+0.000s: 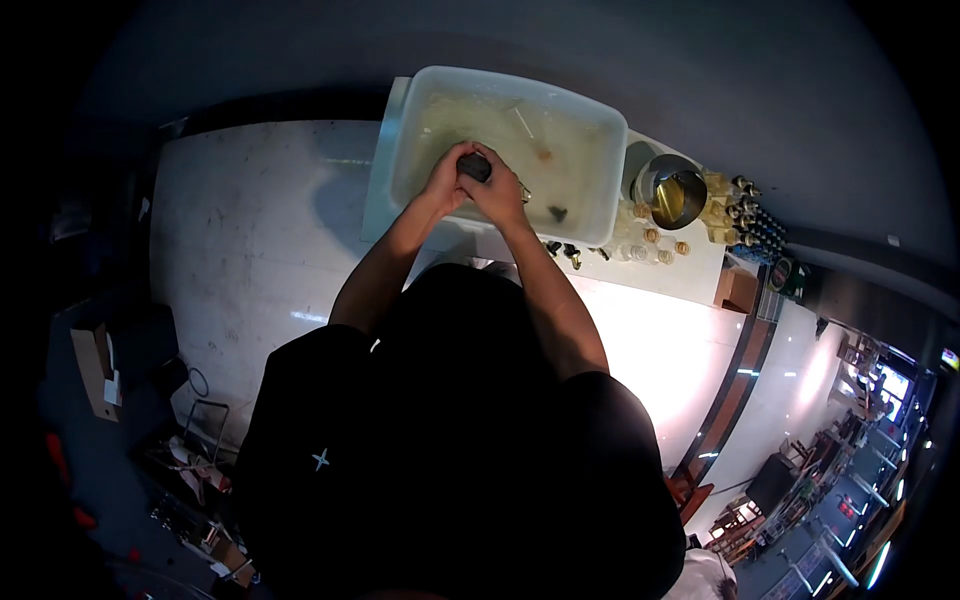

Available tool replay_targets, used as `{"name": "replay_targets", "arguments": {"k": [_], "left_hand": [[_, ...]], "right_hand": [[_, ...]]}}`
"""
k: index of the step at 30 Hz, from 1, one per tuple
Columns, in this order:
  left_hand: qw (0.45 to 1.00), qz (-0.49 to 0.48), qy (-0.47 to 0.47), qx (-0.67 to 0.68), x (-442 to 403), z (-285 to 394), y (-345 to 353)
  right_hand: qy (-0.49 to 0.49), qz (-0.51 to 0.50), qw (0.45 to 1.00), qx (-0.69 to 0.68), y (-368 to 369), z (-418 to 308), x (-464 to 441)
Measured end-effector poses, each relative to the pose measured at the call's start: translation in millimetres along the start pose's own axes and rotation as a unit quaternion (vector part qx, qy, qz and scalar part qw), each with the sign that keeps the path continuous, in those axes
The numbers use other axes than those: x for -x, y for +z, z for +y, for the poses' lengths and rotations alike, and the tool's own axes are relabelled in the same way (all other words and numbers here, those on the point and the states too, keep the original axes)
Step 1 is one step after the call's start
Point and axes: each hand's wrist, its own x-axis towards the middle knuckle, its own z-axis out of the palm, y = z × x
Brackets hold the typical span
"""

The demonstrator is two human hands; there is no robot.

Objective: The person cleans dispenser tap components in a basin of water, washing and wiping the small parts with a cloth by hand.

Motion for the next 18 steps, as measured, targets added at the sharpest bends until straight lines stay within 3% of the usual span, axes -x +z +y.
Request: {"name": "replay_targets", "arguments": {"k": [8,12,15,18], "left_hand": [[0.999,0.021,-0.012,-0.03,10.1,9.7,3.8],[0.996,-0.051,-0.07,0.023,-0.8,8.2,-17.7],[0.993,-0.092,-0.053,0.047,-0.9,8.0,-19.0],[0.994,-0.072,-0.06,0.053,4.0,11.2,-12.4]], "right_hand": [[0.039,0.031,0.999,0.009,3.0,-18.6,0.7],[0.071,0.085,0.994,0.025,1.0,-11.0,-4.2],[0.126,0.08,0.983,-0.105,1.4,24.5,-20.3],[0.102,0.041,0.972,-0.208,-3.4,20.1,-14.4]]}}
